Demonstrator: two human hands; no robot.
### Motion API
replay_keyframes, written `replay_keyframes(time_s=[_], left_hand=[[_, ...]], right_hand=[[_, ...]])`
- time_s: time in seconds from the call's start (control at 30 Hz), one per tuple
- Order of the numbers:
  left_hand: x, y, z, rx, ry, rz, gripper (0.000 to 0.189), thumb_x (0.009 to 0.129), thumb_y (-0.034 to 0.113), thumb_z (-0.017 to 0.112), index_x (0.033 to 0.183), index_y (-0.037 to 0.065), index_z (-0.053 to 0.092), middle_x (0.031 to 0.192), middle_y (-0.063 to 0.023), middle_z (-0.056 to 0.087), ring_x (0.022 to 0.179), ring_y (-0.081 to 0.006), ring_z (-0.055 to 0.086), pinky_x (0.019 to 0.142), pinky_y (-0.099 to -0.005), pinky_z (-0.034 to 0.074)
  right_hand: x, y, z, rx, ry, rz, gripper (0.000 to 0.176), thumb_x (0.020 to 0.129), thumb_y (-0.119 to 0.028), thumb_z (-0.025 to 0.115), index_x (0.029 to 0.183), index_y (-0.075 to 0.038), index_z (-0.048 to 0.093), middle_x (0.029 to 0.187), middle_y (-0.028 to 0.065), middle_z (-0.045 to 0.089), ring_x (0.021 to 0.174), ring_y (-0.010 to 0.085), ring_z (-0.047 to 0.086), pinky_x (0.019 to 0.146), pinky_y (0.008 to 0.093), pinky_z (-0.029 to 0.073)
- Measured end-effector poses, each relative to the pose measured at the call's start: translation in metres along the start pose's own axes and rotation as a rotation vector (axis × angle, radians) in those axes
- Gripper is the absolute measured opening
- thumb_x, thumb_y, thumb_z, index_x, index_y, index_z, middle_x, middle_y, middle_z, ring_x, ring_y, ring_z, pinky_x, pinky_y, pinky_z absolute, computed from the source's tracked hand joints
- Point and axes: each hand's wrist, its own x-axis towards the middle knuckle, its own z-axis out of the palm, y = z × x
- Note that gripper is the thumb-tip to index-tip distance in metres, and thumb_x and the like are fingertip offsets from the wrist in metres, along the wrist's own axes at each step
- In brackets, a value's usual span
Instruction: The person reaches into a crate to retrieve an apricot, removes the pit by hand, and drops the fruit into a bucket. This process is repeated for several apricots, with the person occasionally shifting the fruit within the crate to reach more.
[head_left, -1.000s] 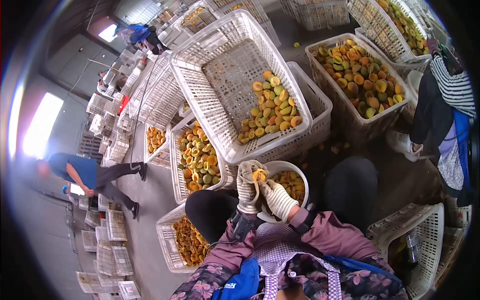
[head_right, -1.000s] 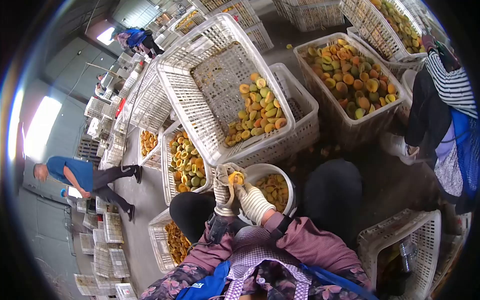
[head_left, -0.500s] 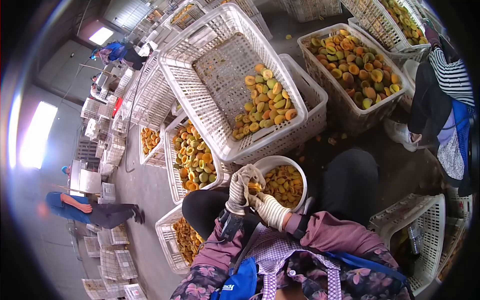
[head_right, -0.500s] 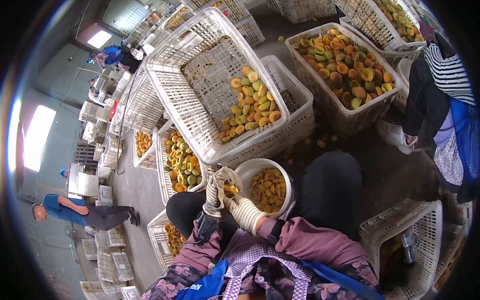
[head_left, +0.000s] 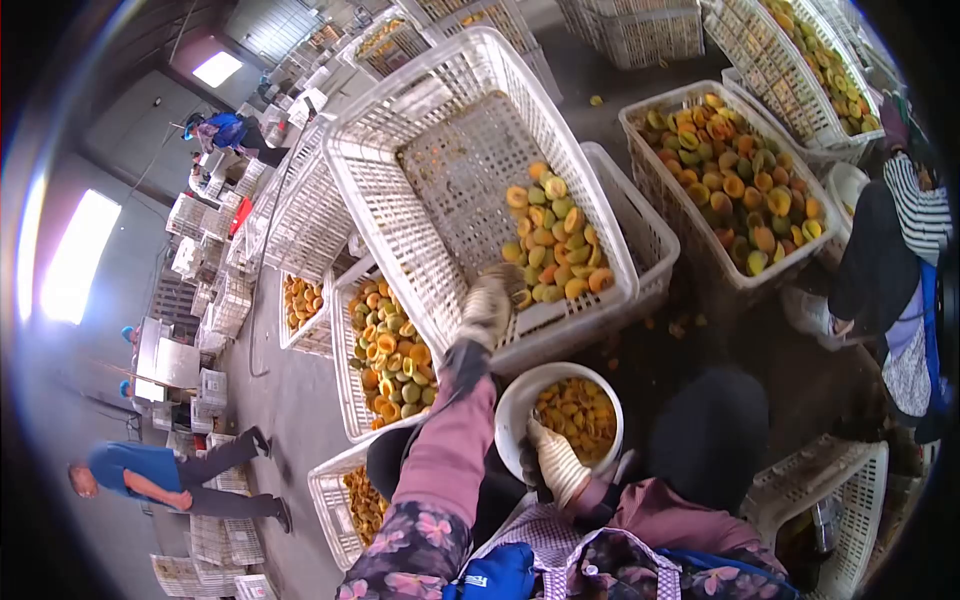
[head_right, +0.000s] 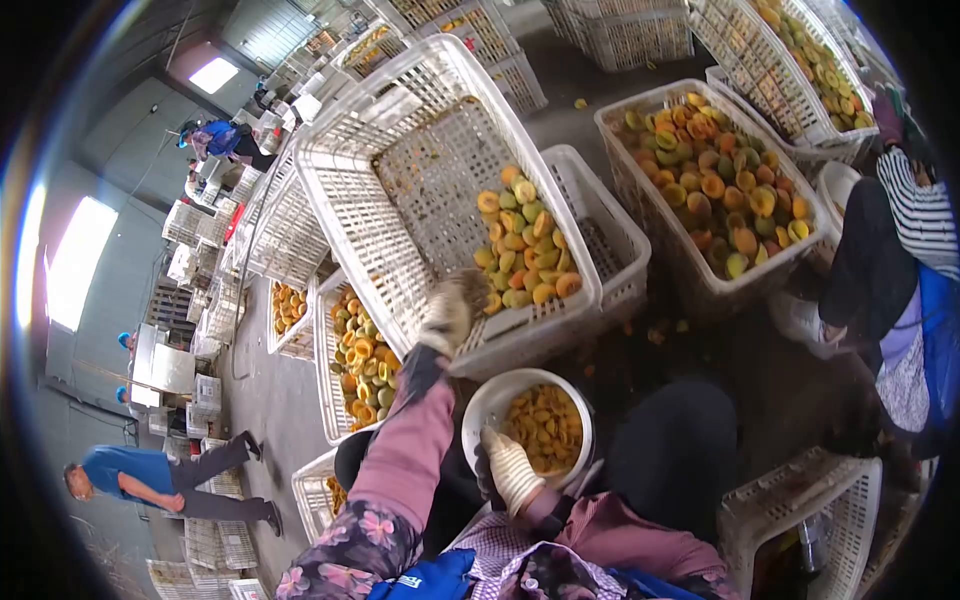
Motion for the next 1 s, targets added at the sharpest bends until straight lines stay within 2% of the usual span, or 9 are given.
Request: replay_keyframes(time_s=[0.13, 0.17, 0.27, 0.33, 0.4, 0.5, 0.57, 0.7, 1.0], left_hand=[[0.043, -0.010, 0.060, 1.564, -0.480, -0.494, 0.048, 0.076, 0.030, 0.059, 0.117, 0.005, 0.057, 0.115, -0.0219, 0.057, 0.106, -0.0347, 0.056, 0.088, -0.0385, 0.046], [0.050, 0.000, 0.070, 1.553, -0.456, -0.710, 0.058, 0.069, 0.034, 0.064, 0.118, 0.004, 0.056, 0.118, -0.0237, 0.054, 0.111, -0.0359, 0.053, 0.091, -0.0389, 0.044], [0.038, 0.034, 0.074, 1.548, -0.528, -0.665, 0.052, 0.071, 0.028, 0.062, 0.116, 0.003, 0.055, 0.118, -0.0230, 0.055, 0.110, -0.0369, 0.053, 0.090, -0.0405, 0.044], [0.016, 0.049, 0.067, 1.338, -0.427, -0.422, 0.038, 0.077, 0.013, 0.055, 0.114, 0.002, 0.054, 0.108, -0.0178, 0.061, 0.095, -0.0320, 0.060, 0.081, -0.0364, 0.048], [-0.037, 0.081, 0.086, 0.352, -0.198, -0.295, 0.024, 0.090, 0.012, 0.049, 0.112, 0.003, 0.049, 0.100, -0.0110, 0.060, 0.085, -0.0211, 0.059, 0.072, -0.0310, 0.050], [-0.111, 0.173, 0.153, -0.415, -0.041, -0.393, 0.020, 0.094, 0.017, 0.047, 0.113, 0.011, 0.047, 0.096, -0.0104, 0.058, 0.083, -0.0230, 0.059, 0.072, -0.0302, 0.051], [-0.139, 0.181, 0.170, -0.413, 0.118, -0.420, 0.018, 0.094, 0.022, 0.046, 0.105, 0.008, 0.051, 0.092, -0.0107, 0.059, 0.082, -0.0231, 0.059, 0.072, -0.0307, 0.050], [-0.164, 0.177, 0.167, -0.204, 0.123, -0.328, 0.037, 0.097, 0.036, 0.037, 0.095, 0.003, 0.053, 0.086, -0.0109, 0.060, 0.081, -0.0200, 0.058, 0.072, -0.0297, 0.049], [-0.169, 0.167, 0.166, -0.312, 0.427, -0.469, 0.051, 0.093, 0.044, 0.041, 0.078, -0.001, 0.058, 0.063, -0.0127, 0.059, 0.059, -0.0255, 0.059, 0.060, -0.0342, 0.050]], right_hand=[[0.014, -0.001, -0.002, -0.046, 0.006, -0.052, 0.037, 0.088, -0.048, 0.047, 0.081, -0.011, 0.048, 0.054, 0.0017, 0.042, 0.036, 0.0142, 0.038, 0.034, 0.0277, 0.032], [0.015, -0.001, -0.001, -0.052, 0.008, -0.057, 0.037, 0.088, -0.048, 0.047, 0.082, -0.011, 0.048, 0.054, 0.0019, 0.043, 0.036, 0.0143, 0.038, 0.034, 0.0275, 0.032], [0.017, 0.001, 0.001, -0.082, 0.036, -0.120, 0.035, 0.089, -0.045, 0.045, 0.081, -0.011, 0.050, 0.054, 0.0006, 0.044, 0.039, 0.0136, 0.039, 0.037, 0.0265, 0.032], [0.004, -0.009, 0.000, -0.110, 0.051, -0.086, 0.033, 0.091, -0.041, 0.043, 0.082, -0.011, 0.055, 0.059, 0.0003, 0.048, 0.047, 0.0119, 0.044, 0.044, 0.0249, 0.035], [0.047, 0.025, -0.027, -0.423, 0.128, -0.657, 0.033, 0.093, -0.036, 0.044, 0.090, -0.006, 0.057, 0.068, 0.0040, 0.055, 0.058, 0.0137, 0.050, 0.053, 0.0272, 0.040], [0.024, -0.010, -0.013, -0.396, 0.204, -0.554, 0.036, 0.093, -0.034, 0.045, 0.097, -0.001, 0.057, 0.078, 0.0078, 0.059, 0.066, 0.0179, 0.053, 0.063, 0.0314, 0.044], [0.041, 0.002, -0.021, -0.578, 0.263, -0.889, 0.036, 0.094, -0.034, 0.045, 0.101, 0.000, 0.056, 0.087, 0.0098, 0.060, 0.073, 0.0192, 0.054, 0.068, 0.0318, 0.044], [0.038, 0.008, -0.025, -0.673, 0.186, -0.571, 0.036, 0.094, -0.030, 0.046, 0.112, 0.000, 0.052, 0.093, 0.0135, 0.061, 0.078, 0.0214, 0.054, 0.070, 0.0327, 0.046], [0.023, 0.009, -0.027, -0.775, 0.110, -0.642, 0.035, 0.093, -0.025, 0.046, 0.117, 0.001, 0.050, 0.097, 0.0143, 0.061, 0.084, 0.0221, 0.055, 0.075, 0.0321, 0.045]])
